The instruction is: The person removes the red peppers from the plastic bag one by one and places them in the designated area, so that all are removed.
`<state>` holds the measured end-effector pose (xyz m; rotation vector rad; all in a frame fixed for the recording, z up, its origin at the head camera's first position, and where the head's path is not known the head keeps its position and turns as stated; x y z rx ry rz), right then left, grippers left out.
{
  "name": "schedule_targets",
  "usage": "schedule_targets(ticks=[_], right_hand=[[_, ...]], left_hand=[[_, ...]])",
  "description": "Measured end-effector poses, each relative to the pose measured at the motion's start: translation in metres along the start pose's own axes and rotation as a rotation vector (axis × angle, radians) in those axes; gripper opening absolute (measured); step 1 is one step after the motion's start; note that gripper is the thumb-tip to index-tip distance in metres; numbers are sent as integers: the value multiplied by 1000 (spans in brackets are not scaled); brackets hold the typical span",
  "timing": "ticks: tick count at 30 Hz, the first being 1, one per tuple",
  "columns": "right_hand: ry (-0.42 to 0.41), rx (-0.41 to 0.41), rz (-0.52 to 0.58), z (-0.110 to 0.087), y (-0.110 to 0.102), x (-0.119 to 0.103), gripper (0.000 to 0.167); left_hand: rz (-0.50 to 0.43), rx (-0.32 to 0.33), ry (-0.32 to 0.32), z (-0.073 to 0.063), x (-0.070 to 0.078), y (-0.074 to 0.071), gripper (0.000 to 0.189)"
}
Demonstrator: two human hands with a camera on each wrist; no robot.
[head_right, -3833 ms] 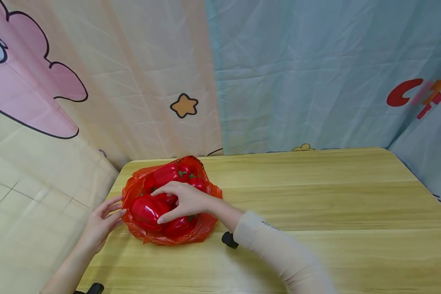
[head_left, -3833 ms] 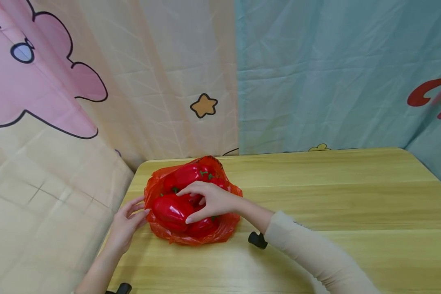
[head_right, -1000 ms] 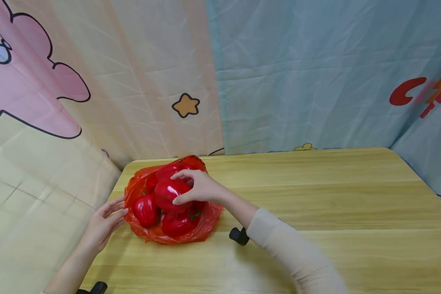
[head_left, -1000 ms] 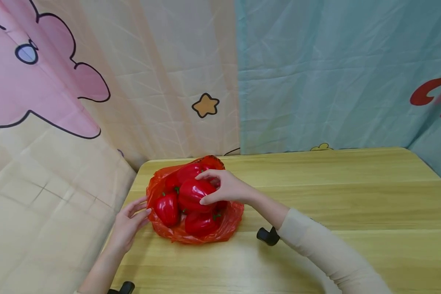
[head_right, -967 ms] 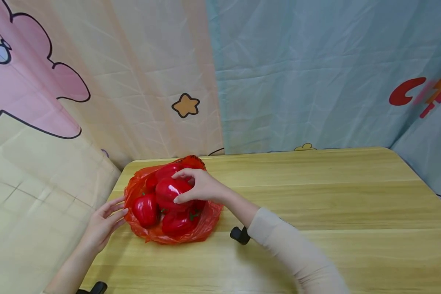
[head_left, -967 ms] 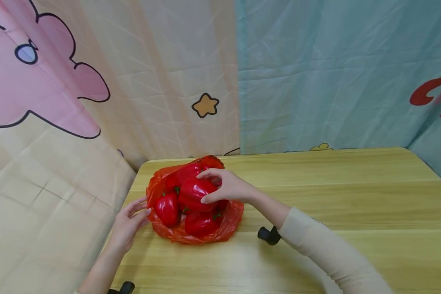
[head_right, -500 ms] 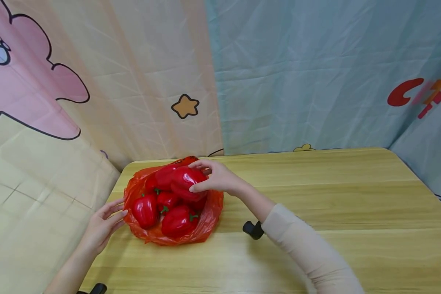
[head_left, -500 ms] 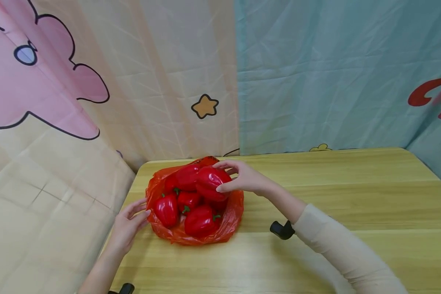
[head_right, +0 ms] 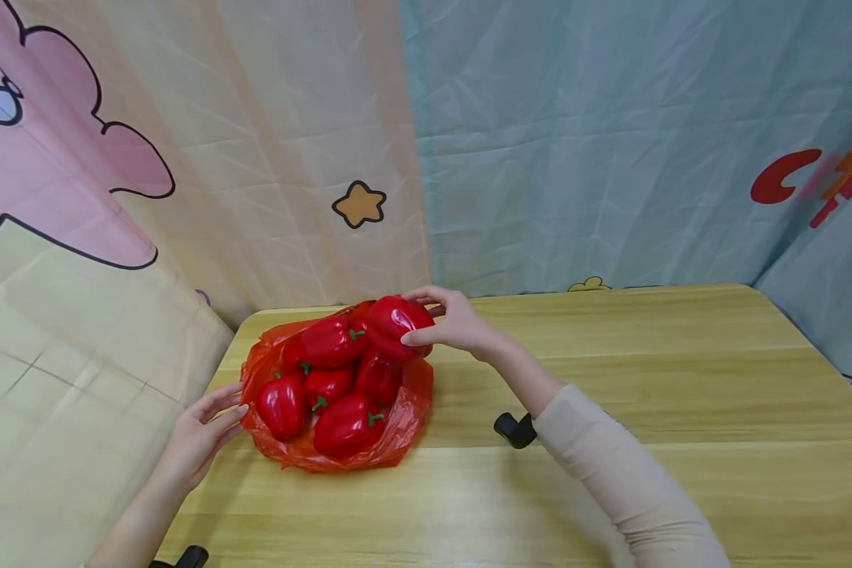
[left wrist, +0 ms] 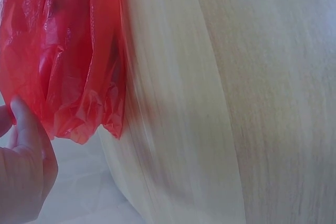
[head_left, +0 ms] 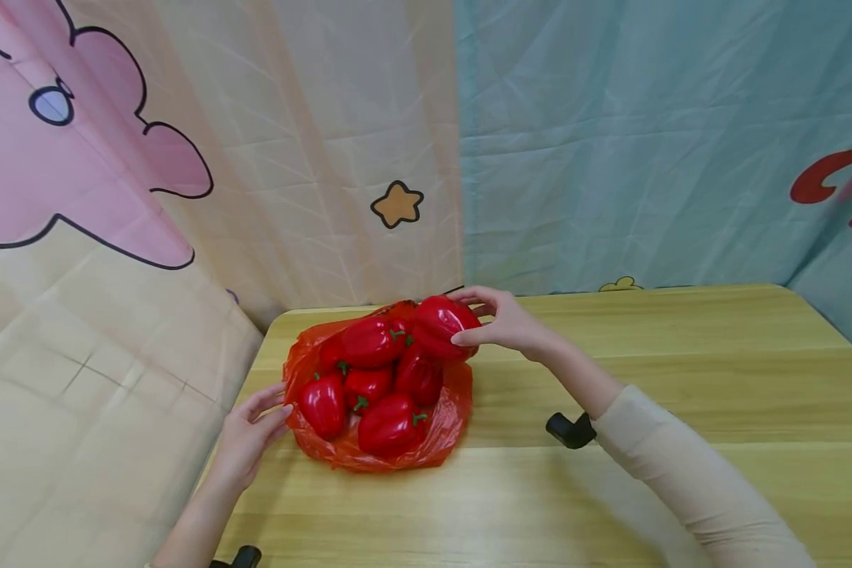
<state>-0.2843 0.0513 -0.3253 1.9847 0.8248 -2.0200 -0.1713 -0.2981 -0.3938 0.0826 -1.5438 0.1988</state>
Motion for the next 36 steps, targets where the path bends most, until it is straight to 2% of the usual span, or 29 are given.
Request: schedule_targets(ticks=[8, 15, 28, 36], right_hand=[[58, 116, -8, -5, -31, 10, 59], [129, 164, -51, -10, -51, 34, 61], [179, 193, -60, -19, -64, 65, 65], [197, 240, -81, -20, -68, 82, 67]], left_hand=[[-22, -2, -11, 1, -2, -1, 26], [-39, -5, -11, 1, -1, -2, 28], [-46, -4, -4, 0, -2, -2, 26], [-32, -8, -39, 1, -3, -2, 26]])
Point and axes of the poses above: each hand's wrist, its own z-axis towards the middle knuckle, its own y-axis out of the palm, x = y × z, the point moved 6 cm from there along z, towards the middle knuckle, and after that the axes turned 7 degrees about y, right-handed, at the moved point
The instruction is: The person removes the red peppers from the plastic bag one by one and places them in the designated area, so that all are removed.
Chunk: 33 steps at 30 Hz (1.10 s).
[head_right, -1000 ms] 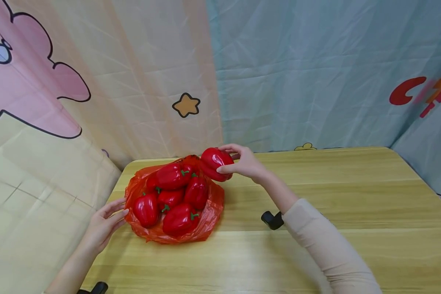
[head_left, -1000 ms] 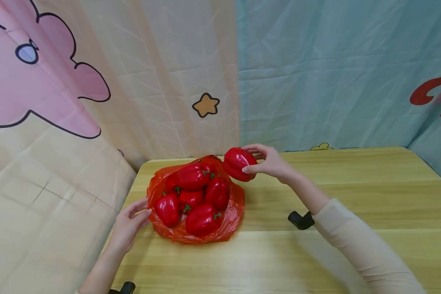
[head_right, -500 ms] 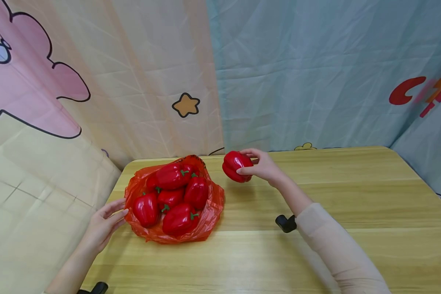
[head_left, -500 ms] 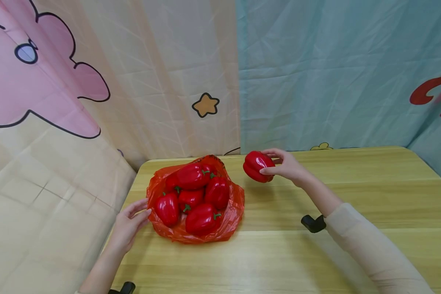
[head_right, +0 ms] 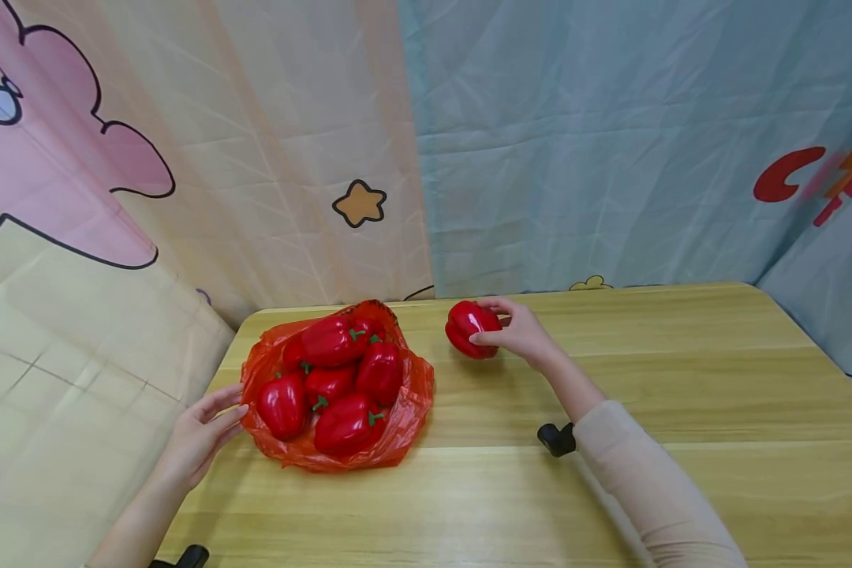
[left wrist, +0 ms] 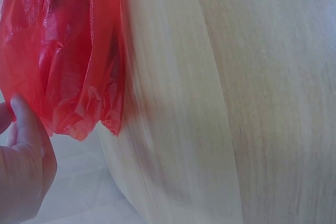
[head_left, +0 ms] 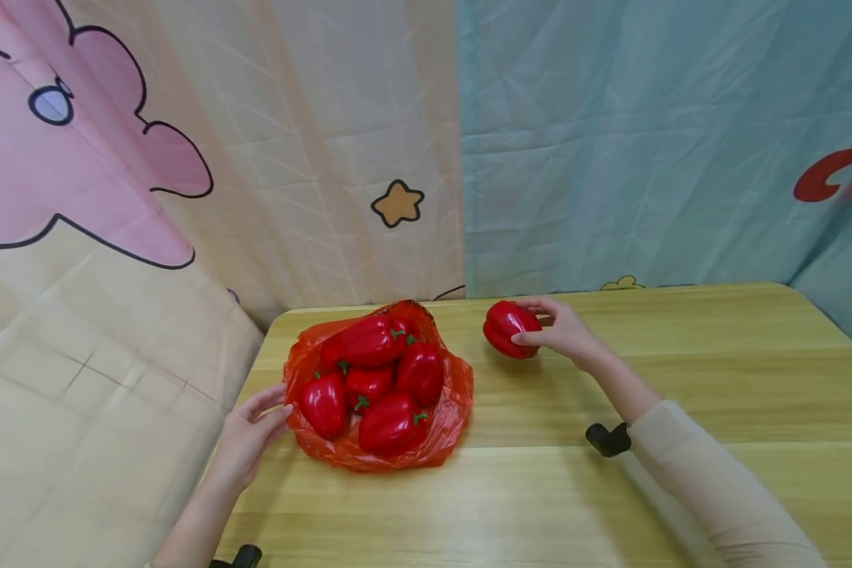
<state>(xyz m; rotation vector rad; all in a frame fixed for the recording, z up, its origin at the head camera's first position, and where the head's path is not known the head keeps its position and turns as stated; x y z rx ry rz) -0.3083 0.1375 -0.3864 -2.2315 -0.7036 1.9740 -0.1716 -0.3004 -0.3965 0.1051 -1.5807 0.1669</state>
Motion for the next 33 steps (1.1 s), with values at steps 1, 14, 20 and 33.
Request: schedule_targets(ticks=[1, 14, 20, 33], right_hand=[[1, 8, -3, 1, 0, 2, 67], [26, 114, -11, 9, 0, 24, 68], [31, 147, -49, 12, 5, 33, 68], [-171, 258, -287, 24, 19, 20, 62]], left_hand=[[5, -1, -4, 0, 0, 0, 26], [35, -2, 1, 1, -1, -1, 37], [56, 0, 2, 1, -1, -1, 42], [61, 3, 10, 1, -1, 0, 43]])
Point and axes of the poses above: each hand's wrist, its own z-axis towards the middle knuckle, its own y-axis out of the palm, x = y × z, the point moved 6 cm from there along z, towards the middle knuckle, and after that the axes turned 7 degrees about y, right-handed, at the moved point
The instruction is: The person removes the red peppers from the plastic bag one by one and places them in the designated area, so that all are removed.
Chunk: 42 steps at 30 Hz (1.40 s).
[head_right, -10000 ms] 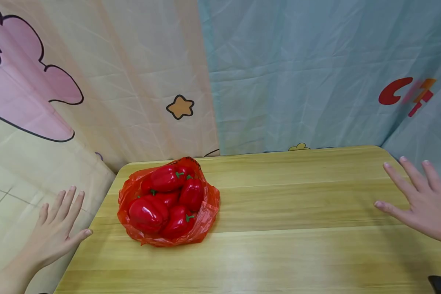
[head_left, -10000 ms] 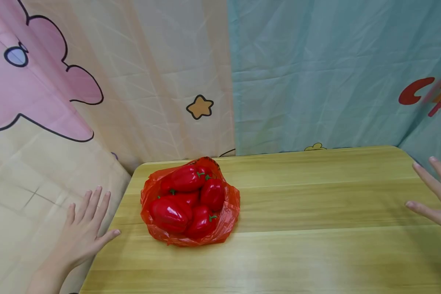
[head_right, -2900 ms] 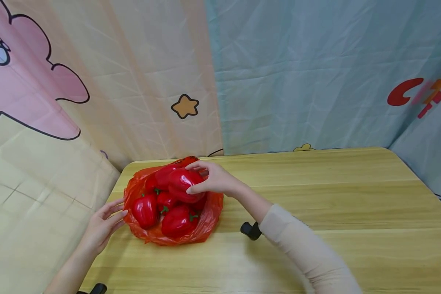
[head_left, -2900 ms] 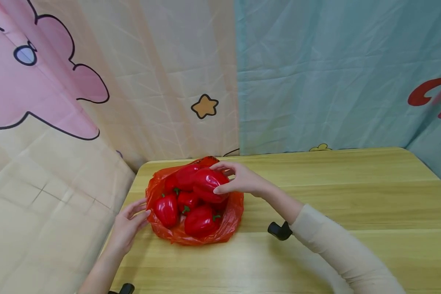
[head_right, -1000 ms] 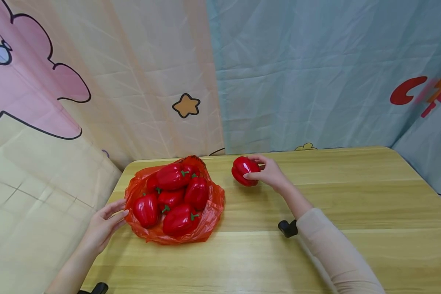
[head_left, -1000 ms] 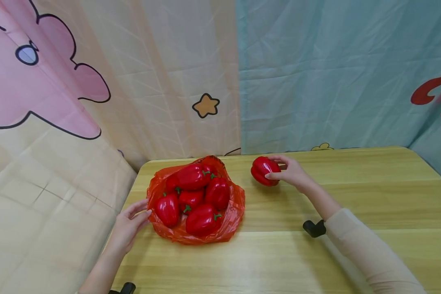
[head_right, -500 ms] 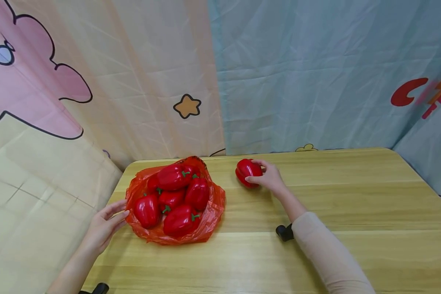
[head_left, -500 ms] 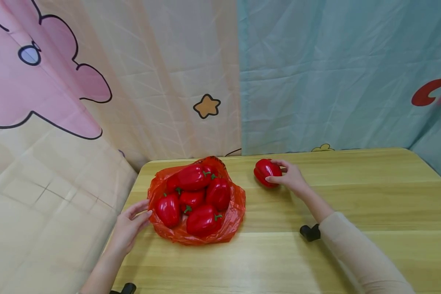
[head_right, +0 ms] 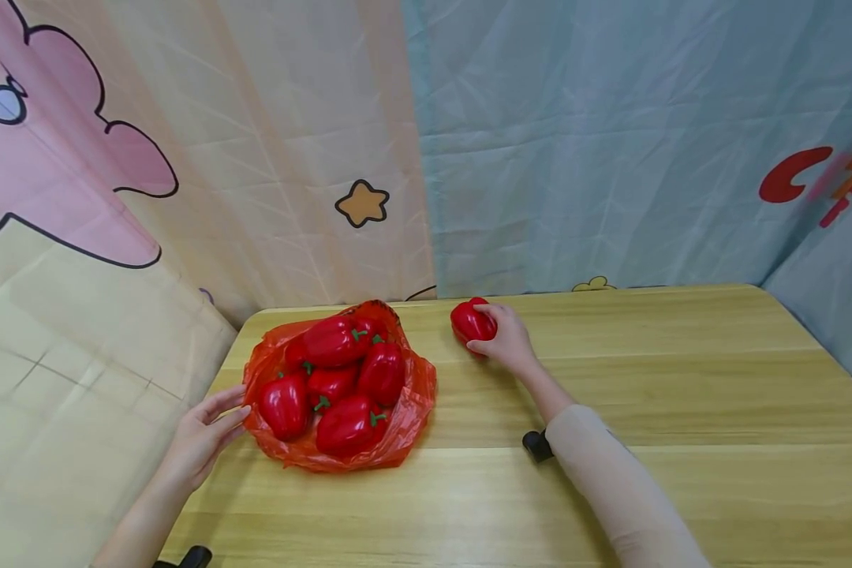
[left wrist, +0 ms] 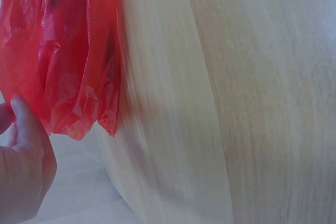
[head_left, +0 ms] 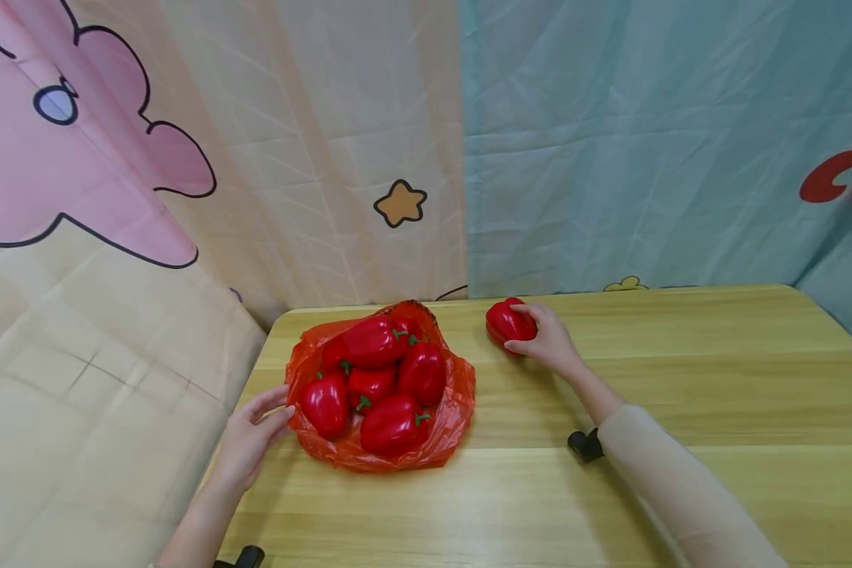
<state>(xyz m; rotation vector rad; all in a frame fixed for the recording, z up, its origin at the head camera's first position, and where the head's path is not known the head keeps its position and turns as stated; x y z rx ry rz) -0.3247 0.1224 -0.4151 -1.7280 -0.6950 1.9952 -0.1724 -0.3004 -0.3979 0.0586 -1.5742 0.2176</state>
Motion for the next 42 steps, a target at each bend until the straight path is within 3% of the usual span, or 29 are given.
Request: schedule_targets(ticks=[16, 24, 42], right_hand=[[40, 47, 33, 20, 6, -2, 60], [28, 73, 16, 30, 10, -2, 60], [59, 114, 5, 34, 12, -2, 64]], left_hand=[[-27, 5, 10, 0, -1, 0, 36], [6, 6, -12, 1, 0, 1, 44], [-11, 9, -22, 0, 0, 0, 39]])
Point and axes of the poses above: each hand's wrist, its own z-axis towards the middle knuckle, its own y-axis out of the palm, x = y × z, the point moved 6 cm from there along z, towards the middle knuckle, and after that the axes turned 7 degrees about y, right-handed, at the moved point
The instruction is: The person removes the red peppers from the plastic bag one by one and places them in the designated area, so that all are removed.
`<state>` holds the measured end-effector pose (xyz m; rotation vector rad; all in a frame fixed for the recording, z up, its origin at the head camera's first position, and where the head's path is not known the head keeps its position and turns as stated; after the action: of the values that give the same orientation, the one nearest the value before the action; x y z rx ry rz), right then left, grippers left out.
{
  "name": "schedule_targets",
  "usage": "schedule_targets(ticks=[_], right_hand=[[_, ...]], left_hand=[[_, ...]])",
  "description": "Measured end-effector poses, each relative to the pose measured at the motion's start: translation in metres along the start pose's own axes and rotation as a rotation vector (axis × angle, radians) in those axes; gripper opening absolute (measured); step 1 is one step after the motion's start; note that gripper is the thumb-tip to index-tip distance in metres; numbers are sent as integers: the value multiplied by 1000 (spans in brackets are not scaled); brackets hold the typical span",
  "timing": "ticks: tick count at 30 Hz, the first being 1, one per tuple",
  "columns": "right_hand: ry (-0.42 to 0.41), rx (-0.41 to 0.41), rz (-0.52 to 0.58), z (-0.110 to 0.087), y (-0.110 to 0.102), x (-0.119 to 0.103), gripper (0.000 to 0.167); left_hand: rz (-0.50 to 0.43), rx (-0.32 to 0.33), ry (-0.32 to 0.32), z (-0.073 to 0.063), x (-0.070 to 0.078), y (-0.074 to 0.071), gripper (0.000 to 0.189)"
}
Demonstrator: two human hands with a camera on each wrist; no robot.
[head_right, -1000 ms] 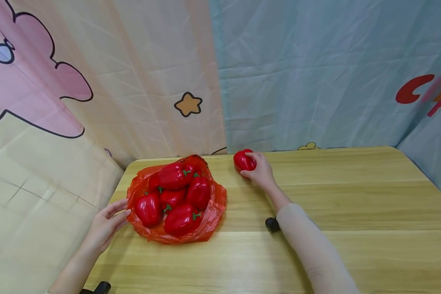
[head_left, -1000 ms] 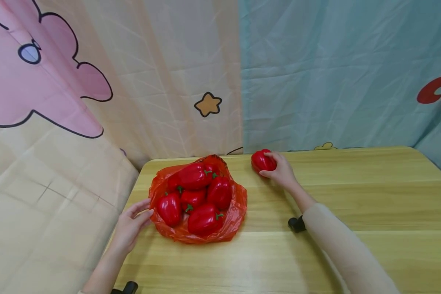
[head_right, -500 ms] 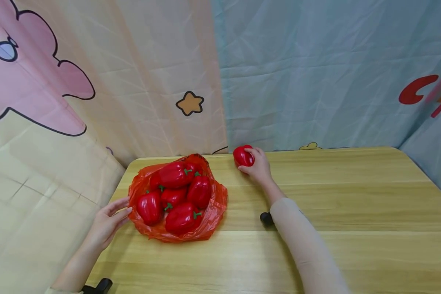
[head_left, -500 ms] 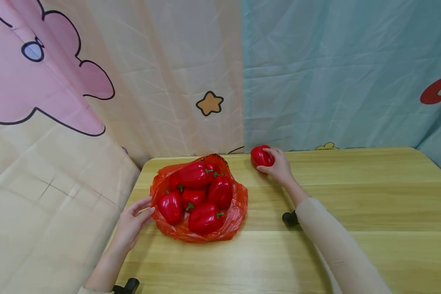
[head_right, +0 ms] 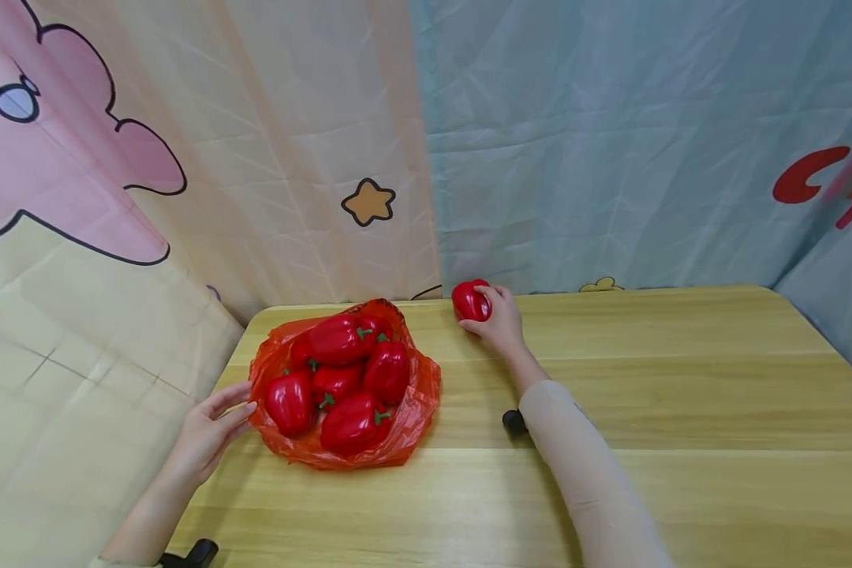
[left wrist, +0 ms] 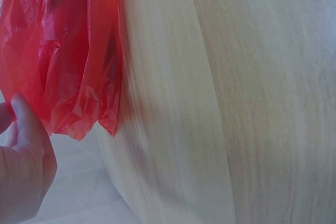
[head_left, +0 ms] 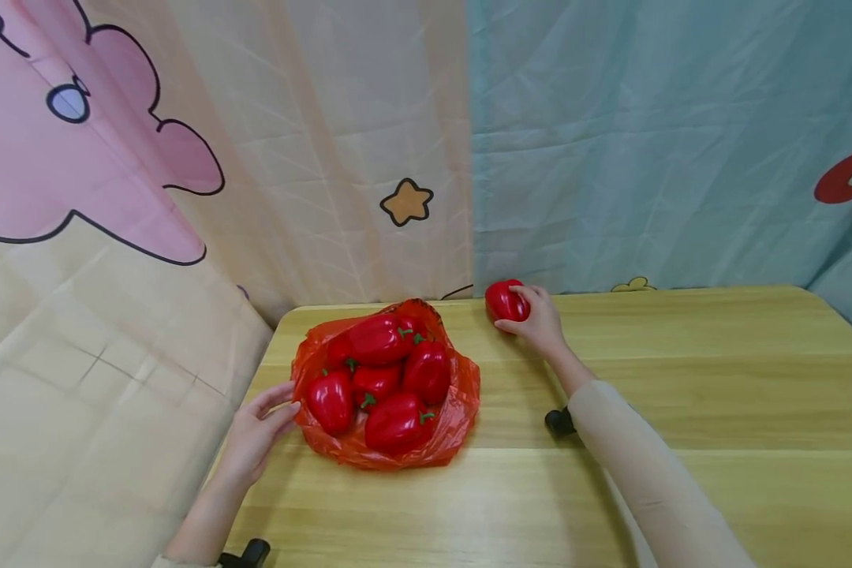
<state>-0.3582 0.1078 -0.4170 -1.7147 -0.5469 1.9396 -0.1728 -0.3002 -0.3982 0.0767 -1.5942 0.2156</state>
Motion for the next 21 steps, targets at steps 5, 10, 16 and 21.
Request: schedule_targets(ticks=[5, 10, 16, 21], right_hand=[[14, 1, -16, -2, -2, 1, 67], [0, 23, -14, -3, -7, -1, 65], [-38, 49, 70, -11, -19, -17, 57], [-132, 5, 92, -17, -24, -38, 56]], left_hand=[[-4, -6, -5, 0, -2, 0, 37], [-4, 0, -8, 1, -2, 0, 36], [-14, 3, -7, 1, 0, -1, 41], [-18, -6, -1, 1, 2, -1, 44]])
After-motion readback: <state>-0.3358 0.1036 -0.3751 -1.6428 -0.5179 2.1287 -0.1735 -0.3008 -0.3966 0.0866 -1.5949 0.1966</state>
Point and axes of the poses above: each hand's wrist, its own z-axis towards the middle knuckle, its own y-axis out of the palm, x = y × z, the point moved 6 cm from there along z, towards the middle knuckle, and after that the axes turned 7 degrees about y, right-handed, at the moved point
